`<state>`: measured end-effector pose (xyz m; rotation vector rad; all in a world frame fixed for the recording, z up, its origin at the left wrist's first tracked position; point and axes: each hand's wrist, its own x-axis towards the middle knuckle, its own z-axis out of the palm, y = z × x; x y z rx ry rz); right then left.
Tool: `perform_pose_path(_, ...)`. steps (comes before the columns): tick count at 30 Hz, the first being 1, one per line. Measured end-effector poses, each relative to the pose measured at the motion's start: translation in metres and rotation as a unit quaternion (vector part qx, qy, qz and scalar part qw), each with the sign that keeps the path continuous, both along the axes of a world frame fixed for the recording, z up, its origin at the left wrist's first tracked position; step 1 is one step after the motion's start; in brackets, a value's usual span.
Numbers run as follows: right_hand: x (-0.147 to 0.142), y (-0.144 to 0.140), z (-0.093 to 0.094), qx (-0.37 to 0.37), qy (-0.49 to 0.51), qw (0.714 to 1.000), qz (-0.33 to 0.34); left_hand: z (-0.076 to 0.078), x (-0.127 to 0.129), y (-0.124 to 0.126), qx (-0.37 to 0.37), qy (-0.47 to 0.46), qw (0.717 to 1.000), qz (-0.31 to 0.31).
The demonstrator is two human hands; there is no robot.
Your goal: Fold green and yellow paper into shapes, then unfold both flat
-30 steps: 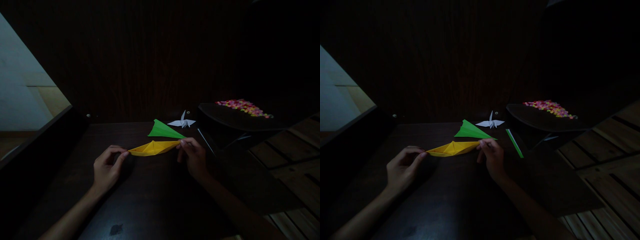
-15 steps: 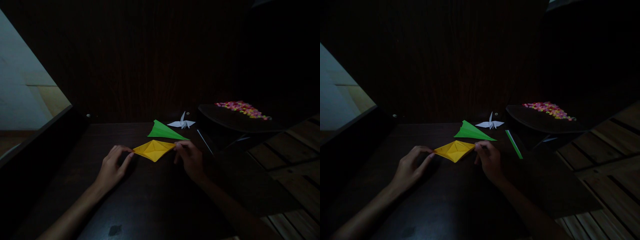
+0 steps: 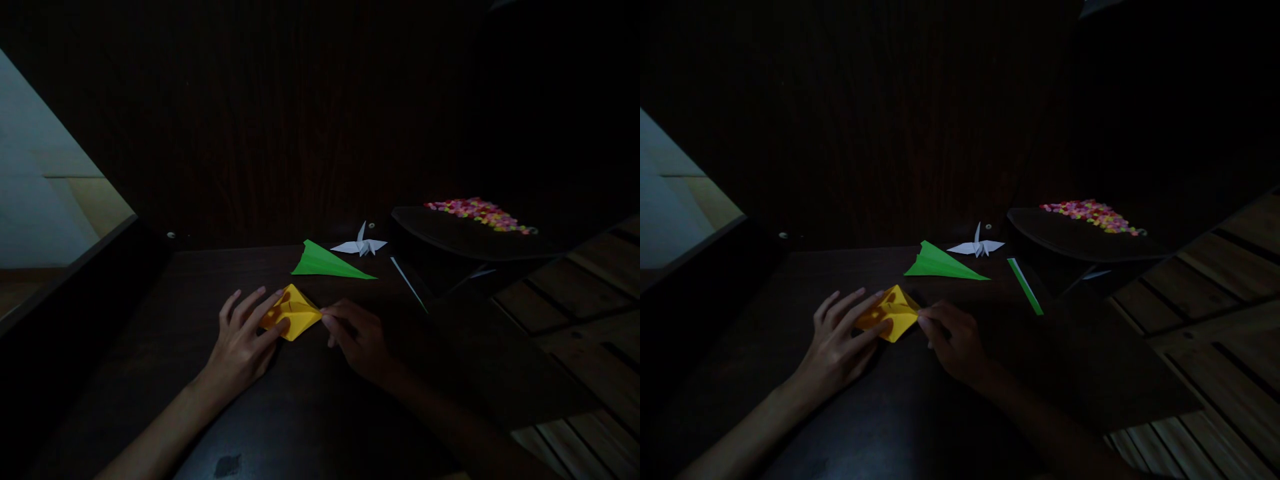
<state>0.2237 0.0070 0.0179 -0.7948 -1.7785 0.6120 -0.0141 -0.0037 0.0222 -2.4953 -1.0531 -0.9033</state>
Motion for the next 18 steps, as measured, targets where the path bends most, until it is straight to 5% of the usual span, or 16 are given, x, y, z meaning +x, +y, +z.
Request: perform_pose_path(18,0.0031,0.0027,-0.0014,-0.083,0.08,0.993,-0.025,0.001,-0.0041,0.0023,-0.008,-0.011,1.0,0.022)
